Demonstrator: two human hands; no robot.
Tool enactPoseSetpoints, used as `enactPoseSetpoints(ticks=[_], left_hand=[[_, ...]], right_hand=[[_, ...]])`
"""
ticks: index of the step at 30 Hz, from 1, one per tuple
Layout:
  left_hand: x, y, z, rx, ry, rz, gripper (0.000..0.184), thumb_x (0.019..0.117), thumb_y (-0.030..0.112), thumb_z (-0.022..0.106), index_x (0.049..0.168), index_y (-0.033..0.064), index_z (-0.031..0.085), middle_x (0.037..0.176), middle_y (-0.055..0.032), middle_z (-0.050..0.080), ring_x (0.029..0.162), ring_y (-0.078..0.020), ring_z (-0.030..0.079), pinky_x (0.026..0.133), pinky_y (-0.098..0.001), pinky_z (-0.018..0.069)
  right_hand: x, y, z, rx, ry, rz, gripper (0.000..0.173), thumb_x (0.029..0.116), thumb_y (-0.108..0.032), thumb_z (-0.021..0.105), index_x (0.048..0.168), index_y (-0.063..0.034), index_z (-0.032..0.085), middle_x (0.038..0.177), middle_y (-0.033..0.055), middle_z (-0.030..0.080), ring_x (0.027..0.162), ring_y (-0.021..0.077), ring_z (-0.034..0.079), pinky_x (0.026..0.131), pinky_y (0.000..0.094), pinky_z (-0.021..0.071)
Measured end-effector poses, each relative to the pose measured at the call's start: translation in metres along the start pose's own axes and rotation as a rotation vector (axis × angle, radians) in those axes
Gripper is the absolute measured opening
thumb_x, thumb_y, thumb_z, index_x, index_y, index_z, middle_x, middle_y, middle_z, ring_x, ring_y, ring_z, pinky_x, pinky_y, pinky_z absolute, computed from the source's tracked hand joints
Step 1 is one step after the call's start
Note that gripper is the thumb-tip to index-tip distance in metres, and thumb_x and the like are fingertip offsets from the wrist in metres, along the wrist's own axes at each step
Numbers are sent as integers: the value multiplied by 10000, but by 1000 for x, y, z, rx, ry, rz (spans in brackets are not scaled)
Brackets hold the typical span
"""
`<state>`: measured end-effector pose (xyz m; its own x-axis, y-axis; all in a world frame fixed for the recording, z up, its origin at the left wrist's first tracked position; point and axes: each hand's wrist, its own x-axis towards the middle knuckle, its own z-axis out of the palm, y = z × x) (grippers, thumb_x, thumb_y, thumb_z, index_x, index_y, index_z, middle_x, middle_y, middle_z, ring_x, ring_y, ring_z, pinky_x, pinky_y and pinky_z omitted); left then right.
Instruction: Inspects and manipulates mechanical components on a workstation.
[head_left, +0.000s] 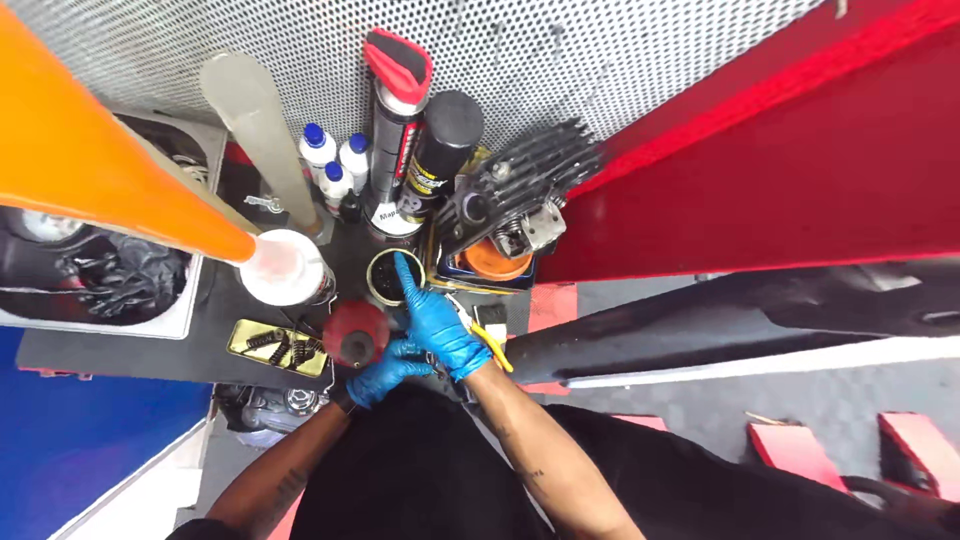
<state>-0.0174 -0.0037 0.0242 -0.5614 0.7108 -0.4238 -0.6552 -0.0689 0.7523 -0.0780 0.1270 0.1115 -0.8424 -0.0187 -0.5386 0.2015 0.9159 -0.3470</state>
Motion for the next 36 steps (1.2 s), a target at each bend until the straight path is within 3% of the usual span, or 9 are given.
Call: enactPoseSetpoints(ticks=[2, 7, 11, 19, 22, 24, 26, 29, 36], left_hand=[[0, 1, -1, -18, -12, -11, 236, 852, -92, 704, 1083, -43, 705, 1030, -75, 735, 953, -126, 702, 883, -326, 598], [2, 1, -2, 16, -1, -14, 293, 849, -63, 727, 1140, -47, 693, 1095, -102, 713, 1001, -143, 689, 909, -333, 590], [3, 0, -2, 13, 2, -18, 280, 850, -64, 725, 1128, -45, 695, 1077, -98, 715, 979, -135, 692, 894, -325, 593], [4, -2, -4, -1, -23, 7, 304, 851, -64, 731, 1152, -33, 702, 1100, -98, 724, 999, -147, 697, 902, -332, 594], [4, -2, -5, -23, -30, 7, 329, 858, -61, 724, 1185, -48, 692, 1141, -128, 721, 1033, -183, 699, 918, -355, 594], [2, -1, -4, -43, -35, 25, 316, 869, -43, 715, 1184, -42, 695, 1137, -123, 722, 1039, -187, 697, 926, -360, 591], [2, -1, -4, -82, -25, 48, 294, 878, -41, 704, 1172, -36, 701, 1121, -120, 727, 1019, -192, 703, 912, -368, 597], [5, -2, -5, -162, -65, 114, 281, 918, -41, 656, 1197, -40, 687, 1121, -130, 726, 995, -209, 704, 895, -381, 600], [12, 14, 11, -265, -121, 173, 321, 920, -80, 585, 1234, -56, 646, 1139, -128, 722, 1023, -207, 703, 911, -383, 592]], right_hand=[[8, -6, -2, -95, -11, 32, 941, 958, -248, 627, 1680, -236, 23, 1089, 195, 723, 957, 403, 711, 824, 595, 551], [20, -9, -9, -112, -126, 41, 997, 953, -218, 647, 1674, -220, -41, 1129, 212, 702, 1022, 416, 695, 875, 601, 541], [20, -12, -8, -151, -158, 58, 838, 916, -199, 669, 1626, -131, 228, 1181, 217, 691, 1061, 423, 688, 882, 610, 543], [23, -9, -12, -56, -183, 70, 747, 883, -160, 692, 1549, -123, 356, 1190, 215, 687, 1118, 424, 668, 913, 624, 525], [19, 7, -10, 294, -84, 49, 685, 862, -85, 711, 1489, -150, 443, 1290, 112, 678, 1113, 279, 689, 920, 503, 570], [5, 17, -10, 674, -4, -8, 670, 879, -3, 641, 1503, -109, 421, 1323, 75, 649, 826, 174, 709, 658, 363, 616], [-19, 23, -18, 1011, 38, -71, 677, 911, 34, 573, 1543, -67, 350, 1351, 98, 637, 688, 162, 676, 546, 317, 584], [-56, 43, -26, 1290, 100, -190, 748, 909, 44, 544, 1592, -16, 241, 1355, 155, 641, 668, 160, 646, 524, 292, 542], [-131, 84, -18, 1539, 225, -261, 900, 893, -29, 591, 1624, -19, 66, 1286, 183, 653, 619, 118, 610, 516, 257, 526]])
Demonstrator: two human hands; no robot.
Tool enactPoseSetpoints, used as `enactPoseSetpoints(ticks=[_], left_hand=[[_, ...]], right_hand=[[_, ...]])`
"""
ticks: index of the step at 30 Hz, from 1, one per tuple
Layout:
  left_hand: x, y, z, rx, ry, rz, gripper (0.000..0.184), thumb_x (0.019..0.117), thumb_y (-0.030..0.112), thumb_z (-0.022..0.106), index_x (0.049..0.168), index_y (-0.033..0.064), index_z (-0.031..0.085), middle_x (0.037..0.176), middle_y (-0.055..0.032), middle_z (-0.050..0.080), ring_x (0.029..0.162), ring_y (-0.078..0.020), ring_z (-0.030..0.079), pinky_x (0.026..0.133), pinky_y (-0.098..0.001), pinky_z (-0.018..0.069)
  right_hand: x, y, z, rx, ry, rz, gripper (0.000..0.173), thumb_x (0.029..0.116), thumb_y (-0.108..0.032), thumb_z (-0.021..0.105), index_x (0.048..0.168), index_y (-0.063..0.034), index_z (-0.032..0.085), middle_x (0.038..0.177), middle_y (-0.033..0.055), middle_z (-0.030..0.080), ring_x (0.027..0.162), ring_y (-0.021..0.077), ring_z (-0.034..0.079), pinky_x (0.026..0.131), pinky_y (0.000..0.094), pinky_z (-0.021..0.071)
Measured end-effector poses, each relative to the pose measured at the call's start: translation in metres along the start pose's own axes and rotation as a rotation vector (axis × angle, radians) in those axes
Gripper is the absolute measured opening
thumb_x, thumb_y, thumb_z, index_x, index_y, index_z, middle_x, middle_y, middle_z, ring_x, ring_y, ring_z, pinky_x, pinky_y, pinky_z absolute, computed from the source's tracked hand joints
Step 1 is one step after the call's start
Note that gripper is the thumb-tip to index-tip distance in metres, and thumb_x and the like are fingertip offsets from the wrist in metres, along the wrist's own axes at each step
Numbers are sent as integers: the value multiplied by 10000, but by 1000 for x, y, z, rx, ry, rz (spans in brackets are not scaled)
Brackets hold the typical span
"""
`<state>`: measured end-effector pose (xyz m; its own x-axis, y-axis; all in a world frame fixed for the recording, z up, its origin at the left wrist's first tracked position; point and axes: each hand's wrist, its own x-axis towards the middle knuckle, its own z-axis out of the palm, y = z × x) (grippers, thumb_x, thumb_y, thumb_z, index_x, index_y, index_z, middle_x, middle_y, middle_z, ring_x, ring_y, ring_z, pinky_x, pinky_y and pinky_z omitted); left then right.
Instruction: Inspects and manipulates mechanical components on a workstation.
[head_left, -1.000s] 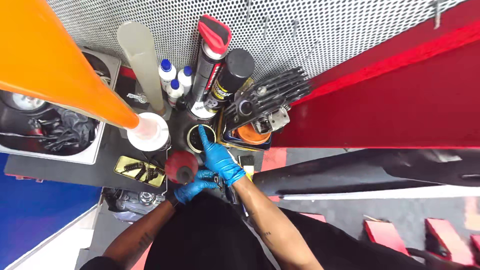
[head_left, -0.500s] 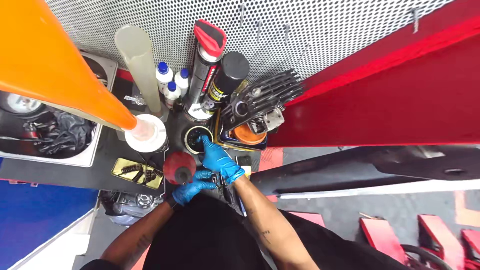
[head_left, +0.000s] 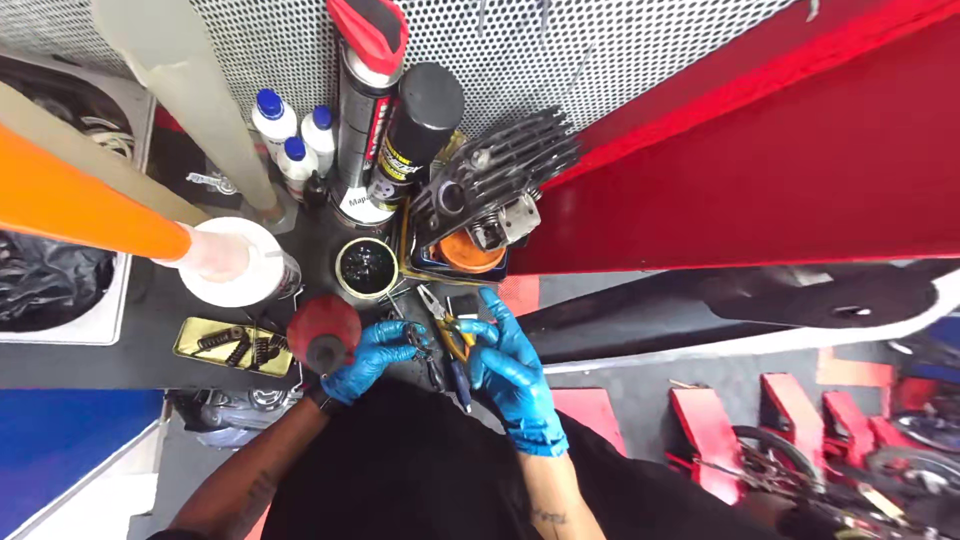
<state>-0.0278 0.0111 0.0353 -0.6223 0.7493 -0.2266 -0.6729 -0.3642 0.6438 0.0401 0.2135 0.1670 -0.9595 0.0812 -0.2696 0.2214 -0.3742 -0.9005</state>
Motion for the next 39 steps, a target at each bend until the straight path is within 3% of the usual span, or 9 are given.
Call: enactPoseSetpoints(ticks=[7, 13, 17, 22, 31, 35, 39], left_hand=[[10, 12, 15, -25, -24, 18, 311, 892, -94, 607, 1190, -38, 674, 1105, -105, 735, 1005, -186, 707, 903, -369, 593], [11, 19, 18, 78, -50, 12, 316, 869, -96, 657, 1183, -65, 681, 1114, -125, 733, 1022, -189, 705, 922, -358, 590], [10, 22, 20, 92, -58, 3, 332, 869, -103, 668, 1199, -72, 675, 1126, -130, 734, 1032, -189, 709, 922, -351, 596], [9, 27, 24, 182, -54, 15, 325, 844, -102, 689, 1167, -71, 692, 1095, -109, 743, 1005, -154, 712, 898, -319, 602], [7, 35, 31, 243, -11, -14, 315, 849, -99, 693, 1162, -66, 698, 1093, -109, 747, 996, -146, 717, 896, -313, 605], [9, 39, 38, 265, 59, -9, 325, 849, -97, 708, 1173, -68, 696, 1102, -115, 746, 999, -153, 720, 899, -306, 608], [10, 39, 44, 292, 100, 48, 333, 858, -95, 715, 1189, -74, 686, 1101, -117, 746, 989, -150, 725, 891, -299, 614]], right_hand=[[-27, 3, -5, 27, -27, -51, 1033, 901, -106, 726, 1638, -87, 4, 1370, 140, 634, 707, 120, 671, 571, 250, 570], [-20, 14, -9, -69, -45, -57, 1059, 954, -299, 726, 1622, -37, -52, 1353, 125, 638, 732, 111, 674, 601, 250, 583], [-20, 16, -6, -129, -22, -68, 1103, 941, -392, 738, 1610, -11, -51, 1319, 112, 647, 733, 98, 661, 596, 237, 573], [-16, 20, -4, -174, -56, -74, 1115, 943, -375, 736, 1594, 38, -69, 1295, 101, 638, 751, 79, 646, 609, 226, 570], [-21, 20, 2, -307, -31, -102, 1076, 942, -372, 735, 1606, 54, 2, 1280, 113, 648, 792, 92, 643, 657, 251, 571], [-24, 15, 5, -442, -41, -125, 1033, 945, -305, 727, 1596, 105, 38, 1364, 156, 629, 820, 78, 630, 671, 228, 544], [-28, 11, 9, -493, -39, -138, 1005, 953, -331, 719, 1597, 108, 85, 1433, 167, 597, 918, 83, 658, 722, 220, 561]])
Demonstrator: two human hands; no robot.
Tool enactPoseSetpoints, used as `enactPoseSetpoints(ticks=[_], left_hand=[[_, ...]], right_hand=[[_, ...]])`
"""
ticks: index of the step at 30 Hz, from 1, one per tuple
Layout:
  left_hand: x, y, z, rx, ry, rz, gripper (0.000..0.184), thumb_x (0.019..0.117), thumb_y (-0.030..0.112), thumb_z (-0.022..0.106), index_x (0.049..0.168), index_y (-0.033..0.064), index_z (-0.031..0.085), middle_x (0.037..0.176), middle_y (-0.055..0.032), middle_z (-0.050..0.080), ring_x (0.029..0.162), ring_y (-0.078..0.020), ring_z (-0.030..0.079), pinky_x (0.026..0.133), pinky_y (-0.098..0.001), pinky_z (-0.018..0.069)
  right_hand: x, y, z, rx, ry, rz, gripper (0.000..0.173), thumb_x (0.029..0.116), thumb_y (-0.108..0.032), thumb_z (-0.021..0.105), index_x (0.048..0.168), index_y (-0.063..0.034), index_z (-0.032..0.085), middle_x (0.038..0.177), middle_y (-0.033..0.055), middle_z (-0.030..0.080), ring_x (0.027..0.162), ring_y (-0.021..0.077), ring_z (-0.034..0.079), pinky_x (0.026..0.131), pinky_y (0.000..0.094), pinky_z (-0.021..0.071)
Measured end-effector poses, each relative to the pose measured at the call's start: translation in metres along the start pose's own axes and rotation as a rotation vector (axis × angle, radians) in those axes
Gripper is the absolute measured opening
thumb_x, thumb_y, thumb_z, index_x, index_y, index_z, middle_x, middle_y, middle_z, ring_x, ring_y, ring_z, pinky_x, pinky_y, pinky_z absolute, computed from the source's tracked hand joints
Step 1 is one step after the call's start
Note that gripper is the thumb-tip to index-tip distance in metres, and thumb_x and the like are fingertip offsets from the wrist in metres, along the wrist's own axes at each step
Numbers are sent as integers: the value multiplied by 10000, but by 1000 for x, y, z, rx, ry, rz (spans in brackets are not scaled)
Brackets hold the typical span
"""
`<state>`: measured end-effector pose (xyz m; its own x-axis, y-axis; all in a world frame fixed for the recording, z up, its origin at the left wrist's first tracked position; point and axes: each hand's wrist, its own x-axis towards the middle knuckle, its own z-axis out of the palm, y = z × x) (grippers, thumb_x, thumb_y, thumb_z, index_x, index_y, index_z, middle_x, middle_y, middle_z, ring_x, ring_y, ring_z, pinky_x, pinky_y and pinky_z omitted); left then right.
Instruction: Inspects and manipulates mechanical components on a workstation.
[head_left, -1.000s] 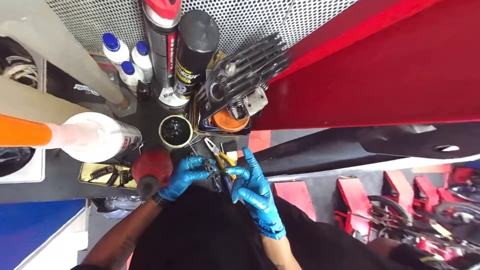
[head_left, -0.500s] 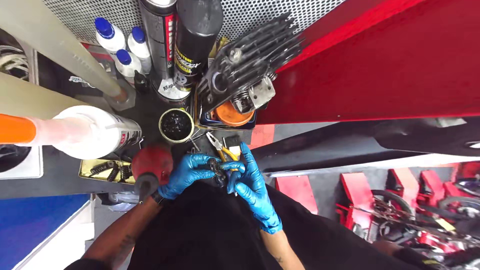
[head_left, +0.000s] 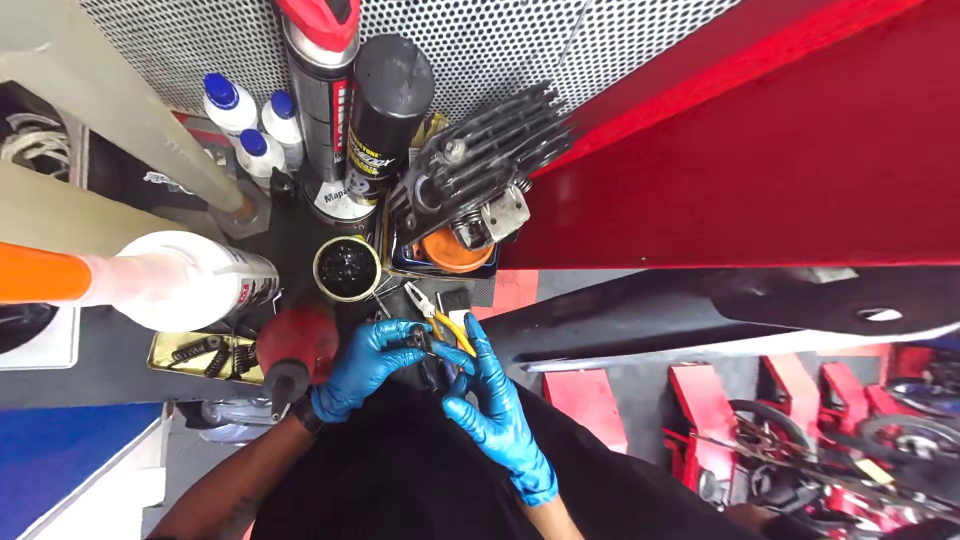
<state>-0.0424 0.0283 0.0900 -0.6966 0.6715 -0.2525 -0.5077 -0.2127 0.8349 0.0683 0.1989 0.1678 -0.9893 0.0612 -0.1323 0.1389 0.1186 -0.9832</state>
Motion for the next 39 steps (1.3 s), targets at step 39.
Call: enactPoseSetpoints(ticks=[39], left_hand=[[-17, 0, 1, -415, -419, -86, 300, 926, -35, 625, 1215, -11, 702, 1106, -104, 745, 948, -170, 728, 826, -346, 620]], right_hand=[[-35, -19, -12, -876, 4, -442, 903, 940, -776, 451, 1623, -217, 264, 1180, 75, 753, 868, 177, 721, 750, 329, 572]])
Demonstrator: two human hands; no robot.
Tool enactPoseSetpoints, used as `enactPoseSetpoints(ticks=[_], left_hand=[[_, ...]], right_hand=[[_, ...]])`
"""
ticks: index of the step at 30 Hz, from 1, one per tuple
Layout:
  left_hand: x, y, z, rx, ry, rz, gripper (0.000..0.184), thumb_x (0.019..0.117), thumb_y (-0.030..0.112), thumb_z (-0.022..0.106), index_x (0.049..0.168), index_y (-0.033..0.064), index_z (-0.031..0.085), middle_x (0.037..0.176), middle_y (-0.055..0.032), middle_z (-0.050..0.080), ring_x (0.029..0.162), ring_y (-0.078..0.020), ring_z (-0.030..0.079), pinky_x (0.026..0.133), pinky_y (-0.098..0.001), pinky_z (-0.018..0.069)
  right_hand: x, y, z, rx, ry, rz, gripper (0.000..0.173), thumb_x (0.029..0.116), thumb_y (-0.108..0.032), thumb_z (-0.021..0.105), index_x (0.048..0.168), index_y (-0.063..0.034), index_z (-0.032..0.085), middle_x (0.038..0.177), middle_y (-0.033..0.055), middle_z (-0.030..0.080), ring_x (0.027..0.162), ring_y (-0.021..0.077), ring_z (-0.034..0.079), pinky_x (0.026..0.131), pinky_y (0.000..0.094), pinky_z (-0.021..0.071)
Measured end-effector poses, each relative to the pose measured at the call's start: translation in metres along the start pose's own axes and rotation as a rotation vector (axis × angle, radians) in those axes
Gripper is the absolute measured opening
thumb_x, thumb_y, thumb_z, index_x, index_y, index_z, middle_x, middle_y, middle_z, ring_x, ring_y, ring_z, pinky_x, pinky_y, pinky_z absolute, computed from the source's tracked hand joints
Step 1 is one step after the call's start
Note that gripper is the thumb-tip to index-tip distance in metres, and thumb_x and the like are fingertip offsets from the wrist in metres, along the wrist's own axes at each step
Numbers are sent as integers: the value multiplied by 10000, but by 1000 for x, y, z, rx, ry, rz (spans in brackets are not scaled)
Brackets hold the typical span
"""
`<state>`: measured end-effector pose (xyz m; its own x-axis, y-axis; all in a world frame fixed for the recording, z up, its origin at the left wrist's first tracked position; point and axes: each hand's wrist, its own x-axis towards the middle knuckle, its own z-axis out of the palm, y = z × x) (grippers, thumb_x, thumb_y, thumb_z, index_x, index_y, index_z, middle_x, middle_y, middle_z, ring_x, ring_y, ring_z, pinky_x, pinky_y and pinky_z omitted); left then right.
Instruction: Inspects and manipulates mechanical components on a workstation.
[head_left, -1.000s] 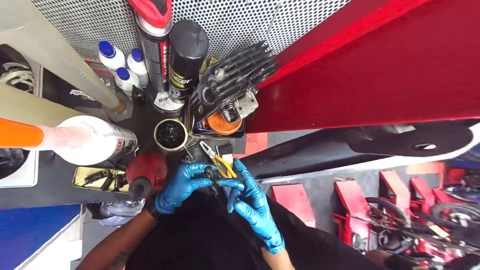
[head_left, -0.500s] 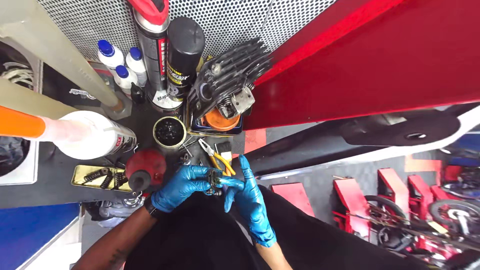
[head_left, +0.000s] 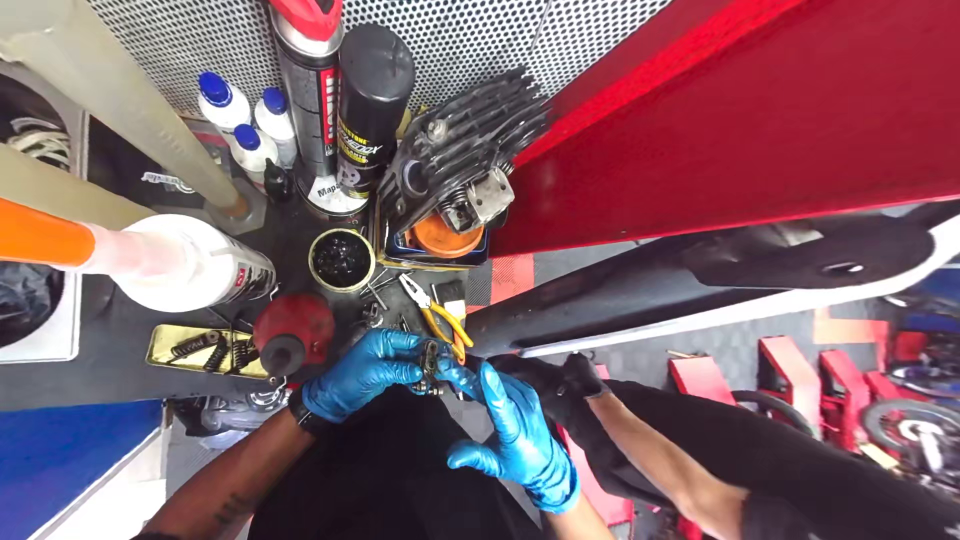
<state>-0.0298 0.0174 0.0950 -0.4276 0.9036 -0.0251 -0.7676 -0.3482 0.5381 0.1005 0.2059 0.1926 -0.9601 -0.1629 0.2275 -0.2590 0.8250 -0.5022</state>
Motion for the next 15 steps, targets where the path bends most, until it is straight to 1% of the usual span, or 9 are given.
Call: enactPoseSetpoints(ticks=[2, 4, 6, 8, 10, 11, 13, 14, 15], left_hand=[[0, 1, 1, 1, 1, -4, 327, 922, -59, 612, 1235, -12, 695, 1102, -103, 750, 933, -166, 735, 808, -344, 628], [-1, 2, 1, 6, -8, -5, 346, 923, -65, 608, 1256, -16, 686, 1113, -103, 749, 939, -164, 734, 816, -340, 627], [-1, 2, 0, 12, -15, 9, 316, 929, -38, 620, 1234, -9, 697, 1109, -97, 747, 940, -159, 727, 825, -337, 619], [-2, 3, -1, 11, -16, 20, 291, 930, -20, 632, 1208, 7, 713, 1102, -96, 748, 943, -167, 727, 824, -341, 619], [-2, 3, 0, 23, -8, 28, 307, 931, -39, 619, 1224, -1, 704, 1109, -97, 747, 945, -163, 726, 829, -339, 618], [-2, 3, 0, 35, 2, 28, 312, 930, -50, 614, 1228, -5, 700, 1105, -93, 749, 947, -154, 727, 839, -334, 617], [-2, 4, 1, 41, 5, 35, 310, 921, -46, 623, 1214, 5, 710, 1094, -79, 755, 956, -144, 727, 856, -331, 613], [-1, 4, 1, 40, -6, 41, 291, 922, -28, 631, 1194, 23, 722, 1087, -69, 755, 958, -141, 722, 857, -329, 609], [-1, 4, 0, 35, -20, 48, 280, 928, -17, 635, 1189, 27, 726, 1092, -74, 753, 970, -151, 720, 866, -335, 606]], right_hand=[[3, -1, 1, -18, -31, -49, 865, 957, -765, 424, 1587, -183, 315, 1159, 84, 759, 827, 196, 711, 720, 332, 559], [5, 0, 3, -113, -25, -86, 832, 967, -750, 423, 1545, -154, 372, 1116, 95, 754, 757, 207, 676, 681, 329, 536], [4, 3, 3, -183, -1, -83, 843, 959, -755, 439, 1542, -148, 389, 1078, 105, 754, 723, 218, 659, 658, 341, 528], [3, 3, 1, -153, 7, -52, 869, 954, -757, 448, 1574, -158, 340, 1087, 109, 749, 769, 214, 679, 686, 344, 546], [3, -1, -1, -51, -19, -25, 879, 951, -760, 450, 1601, -190, 292, 1155, 86, 750, 838, 191, 707, 730, 334, 565], [5, -3, 0, -12, -35, -25, 879, 950, -760, 453, 1601, -192, 291, 1174, 82, 752, 842, 190, 714, 730, 336, 568], [8, -2, 4, -1, -35, -19, 894, 940, -764, 473, 1581, -158, 331, 1149, 101, 759, 806, 201, 711, 691, 347, 567], [8, 0, 6, -3, -25, 2, 912, 935, -768, 477, 1587, -150, 321, 1145, 104, 755, 812, 196, 710, 699, 346, 573], [8, 3, 5, 20, -11, 21, 935, 932, -769, 482, 1603, -143, 301, 1160, 107, 750, 847, 185, 717, 722, 343, 583]])
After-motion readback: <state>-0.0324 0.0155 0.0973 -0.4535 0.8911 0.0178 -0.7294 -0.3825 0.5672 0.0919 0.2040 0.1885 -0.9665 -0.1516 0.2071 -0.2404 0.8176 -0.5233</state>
